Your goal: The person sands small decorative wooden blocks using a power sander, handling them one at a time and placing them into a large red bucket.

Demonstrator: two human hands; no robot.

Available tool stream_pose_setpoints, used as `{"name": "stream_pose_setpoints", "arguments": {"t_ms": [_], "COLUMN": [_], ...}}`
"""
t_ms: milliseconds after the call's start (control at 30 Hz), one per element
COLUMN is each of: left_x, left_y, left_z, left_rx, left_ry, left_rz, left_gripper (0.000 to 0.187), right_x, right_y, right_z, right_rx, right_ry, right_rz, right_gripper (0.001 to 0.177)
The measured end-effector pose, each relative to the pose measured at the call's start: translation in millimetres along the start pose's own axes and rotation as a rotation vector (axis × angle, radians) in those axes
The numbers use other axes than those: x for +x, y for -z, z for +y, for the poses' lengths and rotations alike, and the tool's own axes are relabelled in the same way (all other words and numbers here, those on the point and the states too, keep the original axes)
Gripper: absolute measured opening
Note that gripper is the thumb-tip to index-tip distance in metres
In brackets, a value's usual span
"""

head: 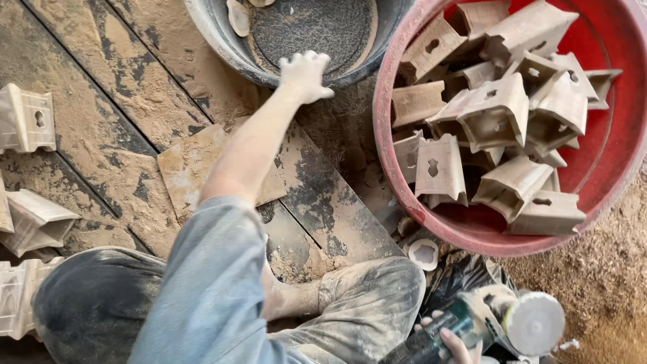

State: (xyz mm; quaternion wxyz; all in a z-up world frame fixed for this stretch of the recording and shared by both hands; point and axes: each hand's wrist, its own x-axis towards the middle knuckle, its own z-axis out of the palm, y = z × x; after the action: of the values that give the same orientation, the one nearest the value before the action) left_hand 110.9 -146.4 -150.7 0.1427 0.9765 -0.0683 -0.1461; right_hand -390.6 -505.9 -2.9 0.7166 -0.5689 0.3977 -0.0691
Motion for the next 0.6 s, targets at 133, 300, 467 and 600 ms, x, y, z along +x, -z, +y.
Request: {"name": "stream_pose_setpoints", "arguments": {"t_ms": [133, 300, 467, 600], "left_x": [-50, -196, -297, -370], "left_y": [3, 97, 17, 6], "left_z": [-33, 28, 82, 141], "left_rx": [-0.316, -0.61, -0.857, -1.166], "left_ry": [0.018, 0.189, 0.074, -0.238], "left_rz": [0.269, 0.148, 0.166, 0.206], "left_gripper": [0.05, 0.049, 0.061, 0.075], "right_x": [53, 55, 47, 33], "right_y": [-27, -66, -96, -77], "right_z": [4, 7, 3, 15], "right_rx": [0.026, -0.08, -0.474, -0.524], "right_ry": [0.062, -0.03, 0.05, 0.171], "right_rz": [-0.279, -0.371, -0.457, -0.639], "right_gripper": [0.068, 0.056, 0.08, 0.087]}}
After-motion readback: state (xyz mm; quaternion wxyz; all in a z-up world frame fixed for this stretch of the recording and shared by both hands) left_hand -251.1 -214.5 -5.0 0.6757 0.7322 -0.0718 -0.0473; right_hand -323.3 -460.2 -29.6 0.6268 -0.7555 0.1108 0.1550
